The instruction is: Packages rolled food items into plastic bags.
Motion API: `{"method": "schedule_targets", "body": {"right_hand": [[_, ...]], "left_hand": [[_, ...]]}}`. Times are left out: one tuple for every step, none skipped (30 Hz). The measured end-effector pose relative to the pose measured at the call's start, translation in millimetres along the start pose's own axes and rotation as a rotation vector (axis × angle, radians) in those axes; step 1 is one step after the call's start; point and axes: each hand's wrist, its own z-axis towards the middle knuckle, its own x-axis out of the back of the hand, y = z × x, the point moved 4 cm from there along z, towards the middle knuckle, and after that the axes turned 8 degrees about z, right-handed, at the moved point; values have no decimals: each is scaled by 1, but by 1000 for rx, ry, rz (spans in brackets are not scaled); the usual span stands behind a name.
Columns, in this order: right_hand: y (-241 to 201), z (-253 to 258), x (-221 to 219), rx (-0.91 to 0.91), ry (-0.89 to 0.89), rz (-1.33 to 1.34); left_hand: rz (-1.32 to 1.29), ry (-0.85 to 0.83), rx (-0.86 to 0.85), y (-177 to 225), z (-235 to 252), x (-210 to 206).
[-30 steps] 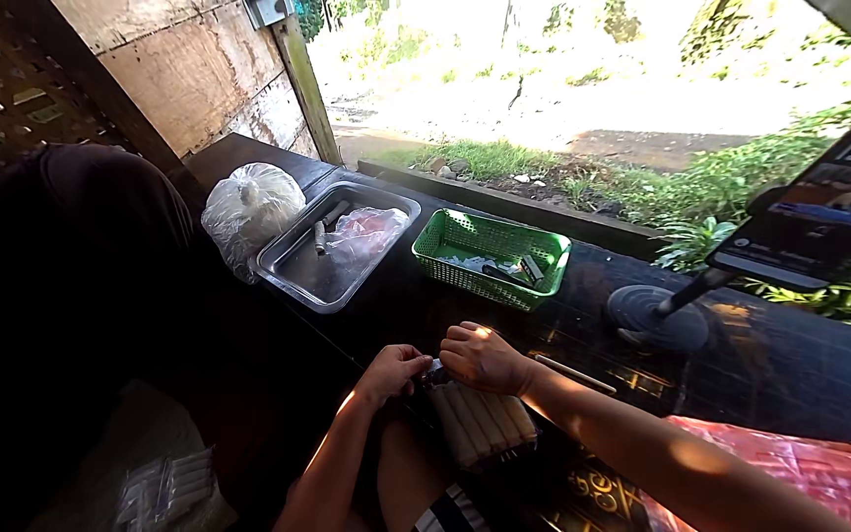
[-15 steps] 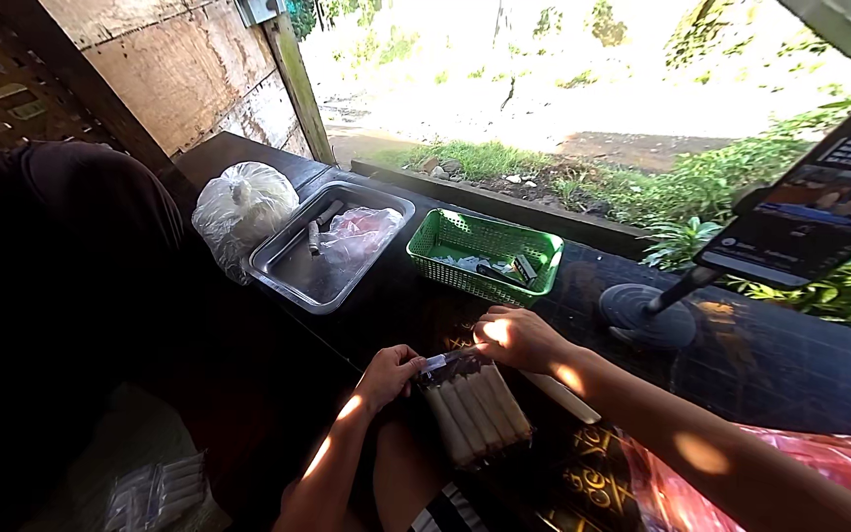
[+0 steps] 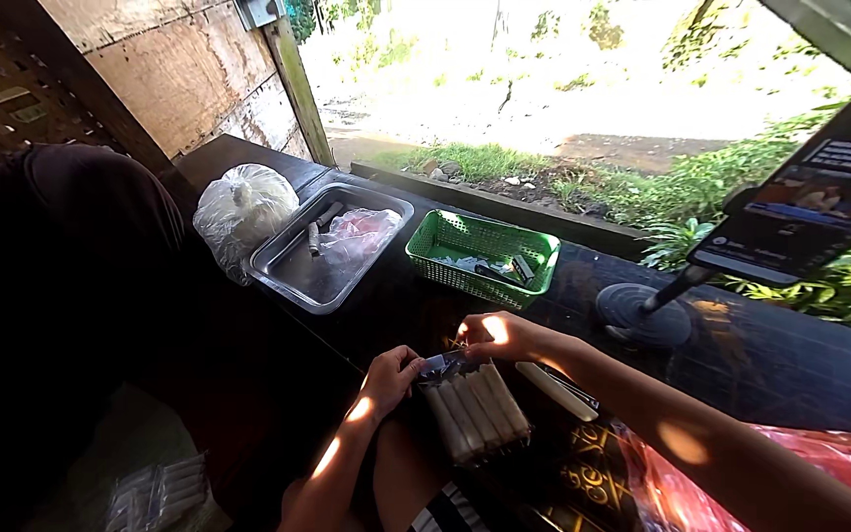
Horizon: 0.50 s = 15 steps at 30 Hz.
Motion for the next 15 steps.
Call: {"method": "schedule_targets", "body": {"right_hand": [[-2,2,0,-12,-21,-20],[-3,3,0,-17,-25,-41],[-3,3,1,-7,-17,-54],[-3,2,2,11,-5,-63],[-3,2,2,22,5,-77],[-4,1,2,15,4,-100],[-6,0,1,-2,-1,-135],[-9,-2,0,-5,-7,-173],[-13,-4,-1,14,-11,-211],[-15,-7,-3,67,-6,-256],[-15,-9,-5,157,15,-301],[-13,-12,-7,278,54,-341],[-11,-14,-9,363,81,-373],[-9,-16,-11,415,95,-405],[-6,-19,-13,472,124,-447]], "left_hand": [[12,8,-9,0,-1,0],[25,15,-18,0,-1,0],[44,22,-29,0,-1,-1],[71,30,-42,0,-2,-1],[105,42,-59,1,-3,-1],[143,59,-76,1,-4,-1],[181,81,-95,2,-5,-1],[215,115,-129,2,-7,-2],[250,170,-187,1,-8,-4],[289,250,-275,-1,-10,-7],[335,356,-390,-3,-11,-9],[394,462,-515,-6,-12,-12],[457,538,-618,-9,-13,-14],[523,595,-697,-11,-13,-16],[584,627,-754,-14,-13,-17]]}}
